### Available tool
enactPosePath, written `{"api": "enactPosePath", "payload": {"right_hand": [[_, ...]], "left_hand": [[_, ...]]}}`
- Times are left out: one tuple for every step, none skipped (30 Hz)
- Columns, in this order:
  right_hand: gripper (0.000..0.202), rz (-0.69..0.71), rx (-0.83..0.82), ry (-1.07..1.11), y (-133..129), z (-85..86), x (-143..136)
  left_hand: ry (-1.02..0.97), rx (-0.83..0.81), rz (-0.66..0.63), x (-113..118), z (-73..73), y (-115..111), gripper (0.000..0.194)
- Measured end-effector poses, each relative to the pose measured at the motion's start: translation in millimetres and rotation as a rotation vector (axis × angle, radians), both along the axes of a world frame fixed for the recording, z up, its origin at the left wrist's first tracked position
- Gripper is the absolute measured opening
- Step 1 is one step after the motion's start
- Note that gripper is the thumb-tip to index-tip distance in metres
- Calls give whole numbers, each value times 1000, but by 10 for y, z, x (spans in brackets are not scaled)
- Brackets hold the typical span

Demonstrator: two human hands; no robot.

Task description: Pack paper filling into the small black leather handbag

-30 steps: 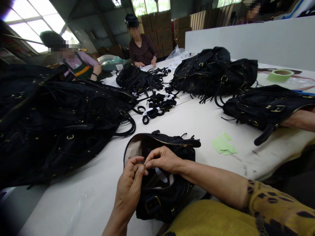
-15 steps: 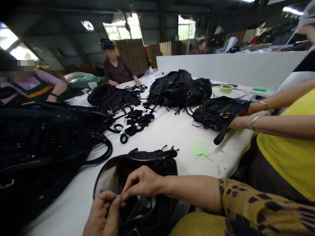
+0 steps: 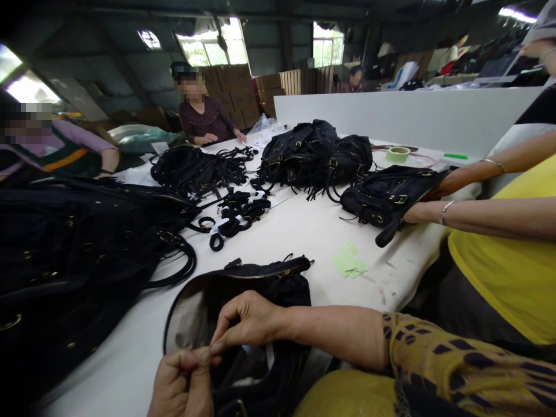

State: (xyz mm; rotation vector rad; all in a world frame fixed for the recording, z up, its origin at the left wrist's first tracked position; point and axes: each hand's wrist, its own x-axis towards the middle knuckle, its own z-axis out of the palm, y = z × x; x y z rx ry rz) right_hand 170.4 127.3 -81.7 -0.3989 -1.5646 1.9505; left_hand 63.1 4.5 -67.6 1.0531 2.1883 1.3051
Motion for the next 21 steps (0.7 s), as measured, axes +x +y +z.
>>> {"api": "enactPosePath", "payload": {"right_hand": [[37, 6, 37, 5, -3, 13, 11], [37, 4, 59, 7, -7, 26, 22], [37, -2, 77, 6, -10, 39, 32], [36, -11, 96, 0, -11, 51, 41], [36, -18, 117, -9, -11, 63, 48], [36, -17, 139, -17, -11, 73, 52], [35, -6, 157, -22, -10, 82, 55], [34, 14, 165, -26, -9, 90, 56], [33, 32, 163, -31, -11, 96, 56], [31, 40, 156, -35, -14, 100, 54], [30, 39, 150, -40, -18, 100, 51], [28, 26, 147, -44, -23, 96, 47], [27, 0, 145, -43, -25, 88, 42], [27, -36, 140, -39, -25, 76, 37], [26, -77, 137, -40, -22, 64, 34], [26, -109, 142, -52, -14, 55, 33], [26, -130, 170, -69, -4, 54, 37], [25, -142, 230, -87, 6, 67, 50], [25, -147, 318, -100, 13, 98, 76], [25, -153, 420, -104, 14, 151, 118], [26, -171, 517, -93, 8, 230, 179]], "left_hand": [[5, 15, -43, -19, -16, -10, 27], [7, 31, -82, -36, -30, -18, 26], [2, 46, -106, -50, -43, -24, 25], [-8, 58, -117, -61, -53, -28, 24], [-19, 62, -119, -69, -61, -29, 24], [-30, 62, -121, -74, -66, -28, 23], [-38, 58, -121, -77, -69, -25, 23], [-40, 52, -119, -78, -69, -20, 23], [-40, 47, -116, -76, -66, -13, 23], [-37, 44, -111, -70, -61, -4, 24], [-33, 41, -102, -61, -53, 5, 24], [-29, 38, -92, -47, -43, 15, 25], [-29, 34, -88, -30, -30, 22, 26], [-36, 30, -90, -15, -13, 26, 27], [-42, 25, -99, -5, 8, 23, 28], [-45, 20, -114, -7, 35, 11, 31], [-37, 22, -132, -24, 71, -11, 34], [-18, 36, -143, -61, 117, -46, 37], [4, 59, -137, -117, 175, -95, 40], [24, 91, -108, -189, 243, -157, 43], [35, 124, -67, -272, 317, -230, 45]]}}
